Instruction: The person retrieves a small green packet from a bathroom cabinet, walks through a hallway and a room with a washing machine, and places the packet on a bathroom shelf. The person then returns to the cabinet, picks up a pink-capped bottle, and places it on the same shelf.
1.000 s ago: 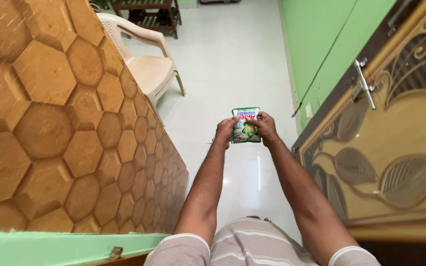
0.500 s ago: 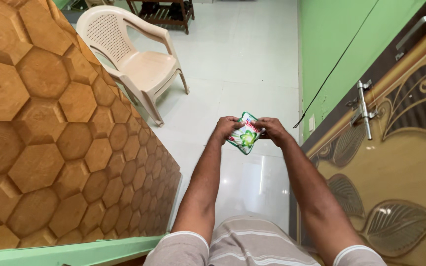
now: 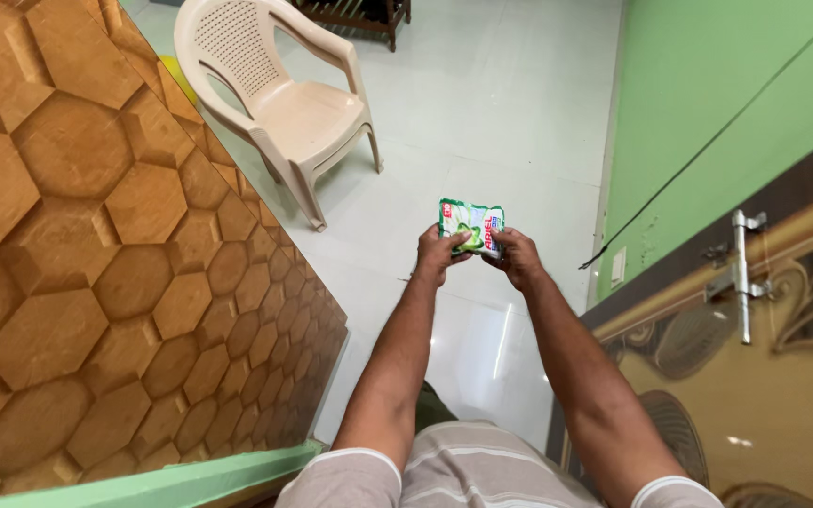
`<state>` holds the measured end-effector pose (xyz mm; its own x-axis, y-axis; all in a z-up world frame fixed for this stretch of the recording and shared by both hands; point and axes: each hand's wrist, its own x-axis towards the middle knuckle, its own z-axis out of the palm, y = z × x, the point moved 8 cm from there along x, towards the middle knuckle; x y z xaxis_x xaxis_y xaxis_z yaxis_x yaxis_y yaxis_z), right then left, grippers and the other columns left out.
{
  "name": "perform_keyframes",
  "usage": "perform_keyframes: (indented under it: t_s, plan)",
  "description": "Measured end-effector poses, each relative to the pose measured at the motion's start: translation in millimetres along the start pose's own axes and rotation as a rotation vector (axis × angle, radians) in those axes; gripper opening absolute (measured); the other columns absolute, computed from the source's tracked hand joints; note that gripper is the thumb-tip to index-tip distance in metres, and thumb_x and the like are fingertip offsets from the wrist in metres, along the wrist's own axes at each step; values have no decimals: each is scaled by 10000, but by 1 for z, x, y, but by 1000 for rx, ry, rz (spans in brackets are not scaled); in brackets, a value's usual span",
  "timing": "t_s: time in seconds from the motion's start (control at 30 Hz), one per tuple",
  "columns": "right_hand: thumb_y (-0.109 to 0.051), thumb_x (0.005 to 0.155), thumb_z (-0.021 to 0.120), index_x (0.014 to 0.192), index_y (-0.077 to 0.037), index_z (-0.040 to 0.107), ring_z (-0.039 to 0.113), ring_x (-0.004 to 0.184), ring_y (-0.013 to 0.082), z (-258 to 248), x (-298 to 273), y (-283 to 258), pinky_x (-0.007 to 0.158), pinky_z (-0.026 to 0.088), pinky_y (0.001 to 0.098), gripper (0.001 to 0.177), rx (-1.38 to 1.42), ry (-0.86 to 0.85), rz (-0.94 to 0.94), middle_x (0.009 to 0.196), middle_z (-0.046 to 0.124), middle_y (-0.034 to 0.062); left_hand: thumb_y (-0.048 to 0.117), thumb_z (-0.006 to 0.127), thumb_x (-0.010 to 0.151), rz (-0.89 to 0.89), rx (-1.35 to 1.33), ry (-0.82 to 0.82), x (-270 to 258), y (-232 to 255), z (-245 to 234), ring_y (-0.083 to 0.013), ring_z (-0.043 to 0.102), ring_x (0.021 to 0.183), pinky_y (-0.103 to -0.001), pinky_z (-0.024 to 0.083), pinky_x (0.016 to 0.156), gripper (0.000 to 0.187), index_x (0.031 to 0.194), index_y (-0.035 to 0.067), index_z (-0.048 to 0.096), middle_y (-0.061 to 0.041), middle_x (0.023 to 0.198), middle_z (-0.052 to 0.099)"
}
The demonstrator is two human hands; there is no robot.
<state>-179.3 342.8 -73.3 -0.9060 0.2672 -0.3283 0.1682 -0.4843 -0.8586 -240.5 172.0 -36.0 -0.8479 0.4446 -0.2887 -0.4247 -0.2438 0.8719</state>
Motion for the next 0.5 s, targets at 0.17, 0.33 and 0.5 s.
perform_keyframes:
  t_s: [0.17, 0.33, 0.5]
  plan:
    - [-290, 913, 706, 1159, -111, 606, 674, 908, 153, 24, 21, -37, 831, 541, 387, 320, -70, -76, 5, 986, 711, 10, 144, 839, 764, -13, 139, -91, 46, 36, -20, -102, 657, 717, -262, 519, 558, 350, 1074, 87, 688, -16, 890, 732]
    - [-236, 930, 731, 1317, -26, 645, 655, 824, 112, 46, 56, -75, 723, 539, 286, 448, -225, -174, 50, 956, 700, 14, 206, 864, 728, -16, 168, -143, 105, 69, -19, -95, 634, 699, -256, 503, 559, 433, 1114, 106, 695, 2, 872, 718]
    - [-147, 909, 756, 1264, -18, 614, 677, 842, 124, 55, 103, -98, 736, 579, 269, 403, -120, -25, -74, 984, 719, 35, 283, 847, 782, -7, -54, 50, 158, 72, -26, -121, 671, 773, -267, 533, 602, 541, 1240, 111, 617, -25, 965, 720]
